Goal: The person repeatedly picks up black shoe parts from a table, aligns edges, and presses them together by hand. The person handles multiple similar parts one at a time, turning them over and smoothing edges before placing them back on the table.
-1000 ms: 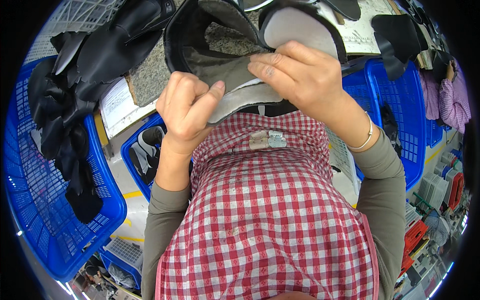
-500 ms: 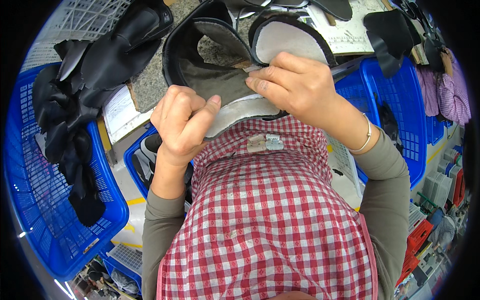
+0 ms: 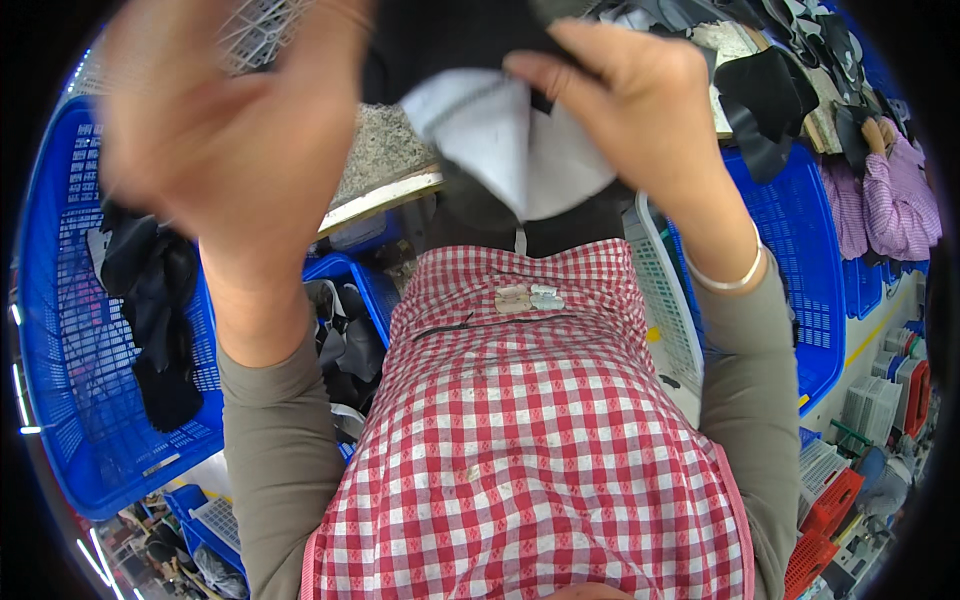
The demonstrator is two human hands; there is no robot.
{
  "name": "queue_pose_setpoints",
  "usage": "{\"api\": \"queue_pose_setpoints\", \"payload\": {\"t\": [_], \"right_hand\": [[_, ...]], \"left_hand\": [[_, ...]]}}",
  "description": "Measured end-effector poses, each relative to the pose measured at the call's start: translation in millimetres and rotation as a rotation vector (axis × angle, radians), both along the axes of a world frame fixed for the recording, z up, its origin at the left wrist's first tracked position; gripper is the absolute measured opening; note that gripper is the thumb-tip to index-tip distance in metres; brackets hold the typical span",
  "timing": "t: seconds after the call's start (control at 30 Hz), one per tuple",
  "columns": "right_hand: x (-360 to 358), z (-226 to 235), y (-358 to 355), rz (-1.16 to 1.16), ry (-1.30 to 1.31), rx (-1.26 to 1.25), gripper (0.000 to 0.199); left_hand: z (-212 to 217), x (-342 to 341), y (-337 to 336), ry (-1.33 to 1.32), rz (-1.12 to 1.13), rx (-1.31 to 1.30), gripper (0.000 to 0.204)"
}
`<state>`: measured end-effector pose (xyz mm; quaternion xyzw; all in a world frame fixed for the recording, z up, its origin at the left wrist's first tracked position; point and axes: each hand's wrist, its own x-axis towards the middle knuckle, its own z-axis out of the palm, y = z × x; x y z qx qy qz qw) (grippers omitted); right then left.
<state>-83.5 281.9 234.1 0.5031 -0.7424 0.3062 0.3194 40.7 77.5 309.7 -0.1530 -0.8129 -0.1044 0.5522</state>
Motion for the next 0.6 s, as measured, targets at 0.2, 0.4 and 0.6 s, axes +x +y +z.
{"api": "queue_pose_setpoints", "payload": {"t": [0.2,0.4,0.6], "right_hand": [[-22,-52,-27,0.179,-1.306,-0.541,0.033],[42,-101,-11,0.321,-1.946,-0.651,0.026],[36,-118,-14,0.460,-2.277,-1.114,0.019]], "left_hand": [[-103,11,73,-1.781,-0.948,-0.282,0.035],[-139,2,10,-0.500,-0.403,0.005,0.033],[-115,-25,4,-0.691,-0.424,-0.232,0.028]]}}
